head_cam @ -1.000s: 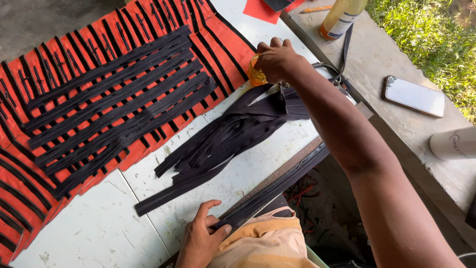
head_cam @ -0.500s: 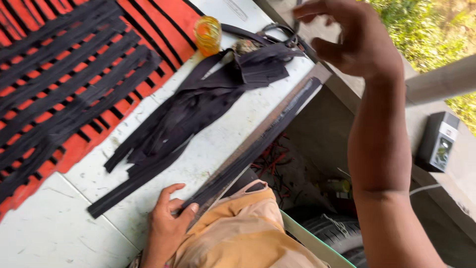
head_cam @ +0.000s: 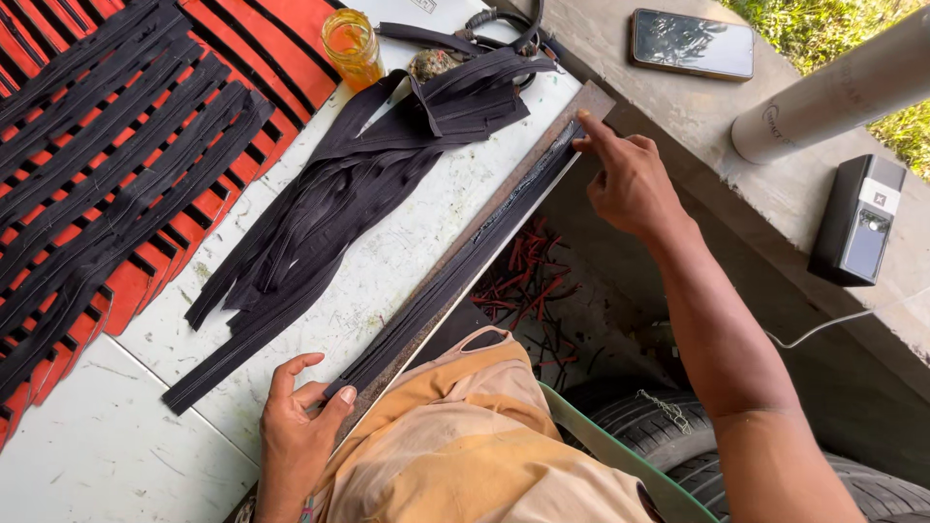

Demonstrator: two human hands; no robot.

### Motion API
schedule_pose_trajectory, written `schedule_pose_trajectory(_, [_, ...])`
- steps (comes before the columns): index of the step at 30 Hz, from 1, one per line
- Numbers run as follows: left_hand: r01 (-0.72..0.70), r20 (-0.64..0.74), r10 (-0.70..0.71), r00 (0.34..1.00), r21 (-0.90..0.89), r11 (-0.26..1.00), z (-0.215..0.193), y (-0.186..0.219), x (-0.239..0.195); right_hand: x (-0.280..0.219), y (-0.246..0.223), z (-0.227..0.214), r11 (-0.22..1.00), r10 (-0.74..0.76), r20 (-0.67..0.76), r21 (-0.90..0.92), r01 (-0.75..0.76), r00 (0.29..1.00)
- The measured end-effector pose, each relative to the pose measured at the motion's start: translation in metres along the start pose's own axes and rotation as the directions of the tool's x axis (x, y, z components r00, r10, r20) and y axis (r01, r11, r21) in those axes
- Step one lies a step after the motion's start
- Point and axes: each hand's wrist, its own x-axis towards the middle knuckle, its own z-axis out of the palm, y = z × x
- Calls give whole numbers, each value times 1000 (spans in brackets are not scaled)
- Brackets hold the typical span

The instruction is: The person repeatedly applies a viscous substance from a small jar onto black zipper strips laid on a white table using a small brush. The person holds each zipper strip in place with the left hand while brushing the substance along its length with the right hand, then places the treated strip back on the table.

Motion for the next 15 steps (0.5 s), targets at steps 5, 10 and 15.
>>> schedule_pose_trajectory(5, [19, -55, -10, 998, 167, 986, 5, 4, -4, -4, 18, -1, 973, 9, -167, 229, 30, 986])
schedule_pose_trajectory(10, [8, -12, -7, 1000, 45, 999, 2, -2, -1, -20, 31, 0, 568, 190, 235, 766, -302, 953])
schedule_pose_trajectory(15, [-7, -11, 7, 1000, 1, 1000, 1, -10, 0, -27, 28, 10, 374, 166, 417, 812, -448, 894])
